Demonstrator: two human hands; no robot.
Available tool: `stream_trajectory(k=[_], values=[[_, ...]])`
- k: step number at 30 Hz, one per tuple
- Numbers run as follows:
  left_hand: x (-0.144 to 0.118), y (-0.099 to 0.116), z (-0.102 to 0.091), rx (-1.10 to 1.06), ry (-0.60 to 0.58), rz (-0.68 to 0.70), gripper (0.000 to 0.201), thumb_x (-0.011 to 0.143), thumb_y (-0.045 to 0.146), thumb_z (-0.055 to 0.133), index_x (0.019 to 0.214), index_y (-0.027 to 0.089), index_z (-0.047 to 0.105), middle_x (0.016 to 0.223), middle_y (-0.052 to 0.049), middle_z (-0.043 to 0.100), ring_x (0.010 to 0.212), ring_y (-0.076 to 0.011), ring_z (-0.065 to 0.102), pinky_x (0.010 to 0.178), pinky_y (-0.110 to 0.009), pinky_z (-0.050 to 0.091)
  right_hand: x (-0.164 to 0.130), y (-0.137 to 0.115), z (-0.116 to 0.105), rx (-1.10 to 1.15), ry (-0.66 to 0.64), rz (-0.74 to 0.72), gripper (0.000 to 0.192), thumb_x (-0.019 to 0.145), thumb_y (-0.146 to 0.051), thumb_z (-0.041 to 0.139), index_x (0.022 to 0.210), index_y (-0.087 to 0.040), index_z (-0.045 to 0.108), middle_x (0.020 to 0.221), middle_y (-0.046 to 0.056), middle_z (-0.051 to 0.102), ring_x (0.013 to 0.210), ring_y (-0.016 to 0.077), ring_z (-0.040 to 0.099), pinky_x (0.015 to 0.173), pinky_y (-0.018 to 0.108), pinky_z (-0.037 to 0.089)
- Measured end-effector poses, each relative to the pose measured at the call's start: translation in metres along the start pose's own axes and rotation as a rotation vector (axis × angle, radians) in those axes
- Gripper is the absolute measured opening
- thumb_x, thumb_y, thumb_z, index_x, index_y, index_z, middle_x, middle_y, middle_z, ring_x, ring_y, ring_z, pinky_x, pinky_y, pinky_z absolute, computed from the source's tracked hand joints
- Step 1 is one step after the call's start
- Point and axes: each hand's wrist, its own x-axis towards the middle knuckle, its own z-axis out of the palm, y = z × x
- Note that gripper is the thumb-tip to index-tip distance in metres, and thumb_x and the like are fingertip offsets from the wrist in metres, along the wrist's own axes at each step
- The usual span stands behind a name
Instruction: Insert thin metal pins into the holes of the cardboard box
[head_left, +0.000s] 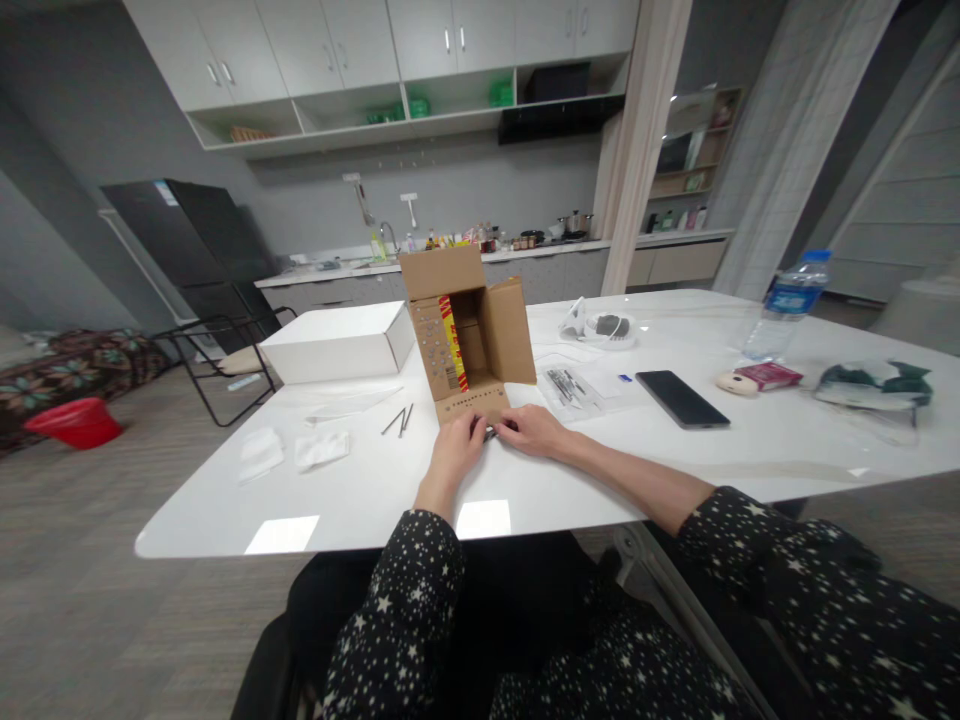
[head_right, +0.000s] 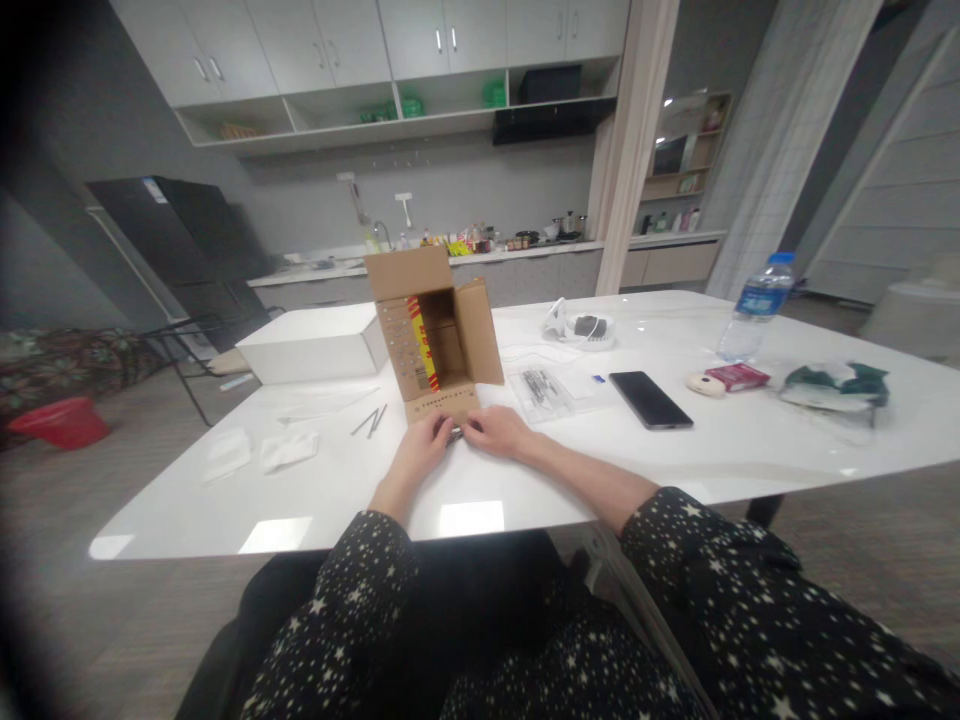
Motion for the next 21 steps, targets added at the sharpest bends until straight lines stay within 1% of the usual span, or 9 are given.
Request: stream_trajectory(k=[5, 9, 15, 21], values=[[-0.0024, 0.0037, -0.0019, 0.001, -0.024, -0.013, 0.022, 0.095, 0.031, 0.048, 0.095, 0.020, 0.067, 0.089, -0.007, 0.072, 0.081, -0.0194, 0.065, 0.073, -0.030, 0.046, -0.0003, 0.0000, -0.0006, 0.009, 0.003, -0.010, 0.032, 0.093, -0.039, 0.049, 0.074, -0.018, 0.064, 0.067, 0.002, 0.065, 0.061, 0.0136, 0.051, 0.057, 0.027, 0.022], [-0.0057, 0.0057, -0.0019, -0.005, -0.028, 0.009, 0.022, 0.094, 0.031, 0.048, 0.095, 0.020, 0.067, 0.090, -0.007, 0.073, 0.080, -0.0192, 0.065, 0.073, -0.030, 0.046, -0.0006, -0.0014, -0.0019, 0.007, 0.003, -0.009, 0.031, 0.092, -0.038, 0.049, 0.075, -0.019, 0.065, 0.068, 0.002, 0.066, 0.061, 0.0139, 0.052, 0.057, 0.027, 0.023], [-0.0080, 0.0026, 0.0019, 0.007, -0.009, 0.020, 0.023, 0.095, 0.031, 0.047, 0.093, 0.020, 0.067, 0.090, -0.006, 0.072, 0.079, -0.0181, 0.064, 0.073, -0.029, 0.045, -0.0011, -0.0043, -0.0040, 0.007, -0.014, 0.000, 0.031, 0.093, -0.038, 0.049, 0.076, -0.019, 0.066, 0.070, 0.003, 0.067, 0.065, 0.0146, 0.055, 0.059, 0.026, 0.025], [-0.0076, 0.0001, 0.0025, 0.011, -0.005, 0.039, 0.023, 0.095, 0.030, 0.047, 0.094, 0.019, 0.067, 0.092, -0.007, 0.072, 0.081, -0.0185, 0.064, 0.075, -0.030, 0.046, -0.0007, -0.0040, -0.0031, -0.013, -0.009, 0.006, 0.032, 0.093, -0.038, 0.049, 0.073, -0.019, 0.064, 0.067, 0.003, 0.065, 0.062, 0.0139, 0.053, 0.057, 0.027, 0.022]])
